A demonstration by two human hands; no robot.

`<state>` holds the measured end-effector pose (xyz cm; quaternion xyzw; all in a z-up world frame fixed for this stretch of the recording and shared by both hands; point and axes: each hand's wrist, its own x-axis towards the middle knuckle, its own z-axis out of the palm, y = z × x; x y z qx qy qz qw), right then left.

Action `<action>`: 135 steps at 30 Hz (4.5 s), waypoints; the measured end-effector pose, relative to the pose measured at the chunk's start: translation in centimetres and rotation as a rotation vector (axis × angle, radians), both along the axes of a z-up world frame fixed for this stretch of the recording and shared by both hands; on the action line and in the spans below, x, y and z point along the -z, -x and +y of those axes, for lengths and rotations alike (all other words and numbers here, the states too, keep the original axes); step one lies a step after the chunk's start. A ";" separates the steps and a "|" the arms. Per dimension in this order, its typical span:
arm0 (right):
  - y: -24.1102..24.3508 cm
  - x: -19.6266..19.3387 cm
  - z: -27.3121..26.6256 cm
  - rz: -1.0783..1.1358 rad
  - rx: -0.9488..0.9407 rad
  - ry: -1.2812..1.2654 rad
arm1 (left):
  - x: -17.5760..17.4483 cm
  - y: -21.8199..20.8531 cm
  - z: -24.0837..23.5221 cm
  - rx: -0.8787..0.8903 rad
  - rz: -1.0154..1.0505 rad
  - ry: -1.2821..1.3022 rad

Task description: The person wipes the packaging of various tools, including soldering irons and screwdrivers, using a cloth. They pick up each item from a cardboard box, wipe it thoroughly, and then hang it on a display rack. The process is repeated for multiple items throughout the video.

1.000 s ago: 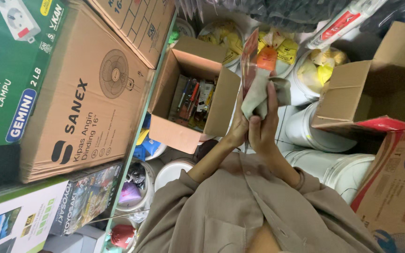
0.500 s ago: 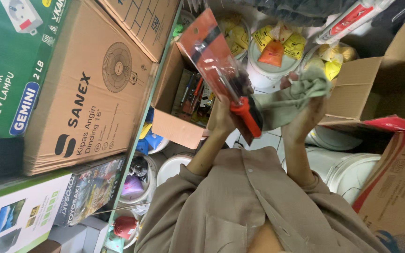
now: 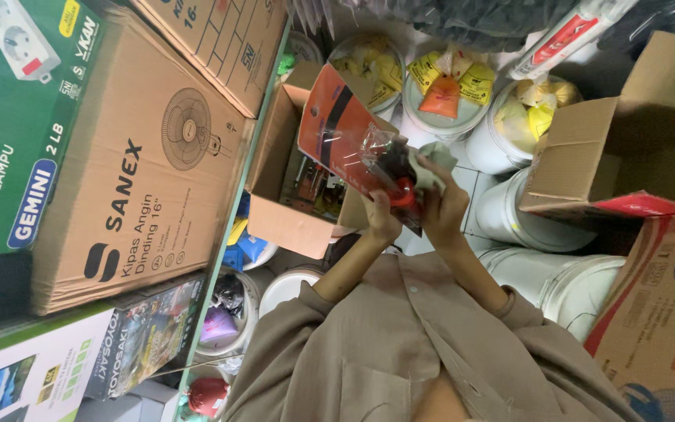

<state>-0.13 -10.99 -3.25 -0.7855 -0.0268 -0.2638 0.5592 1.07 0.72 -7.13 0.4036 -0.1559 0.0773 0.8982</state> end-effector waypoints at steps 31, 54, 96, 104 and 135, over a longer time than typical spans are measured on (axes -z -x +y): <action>3.8 4.3 -1.5 0.189 -0.385 -1.086 | -4.0 -3.0 2.1 -0.340 0.698 0.358; 7.3 -0.1 -6.4 0.030 -0.235 -0.555 | -8.4 -5.1 1.9 0.250 0.247 0.462; -2.6 -1.8 -17.0 -0.237 0.513 -0.249 | -7.2 -1.0 1.9 0.377 0.007 -1.006; -0.9 -2.2 -12.2 -0.135 0.306 -0.056 | -8.8 1.8 -0.4 0.560 -0.095 -1.102; -1.6 -3.0 -8.3 -0.304 0.342 -0.368 | -9.0 0.4 -0.2 0.329 -0.196 -1.074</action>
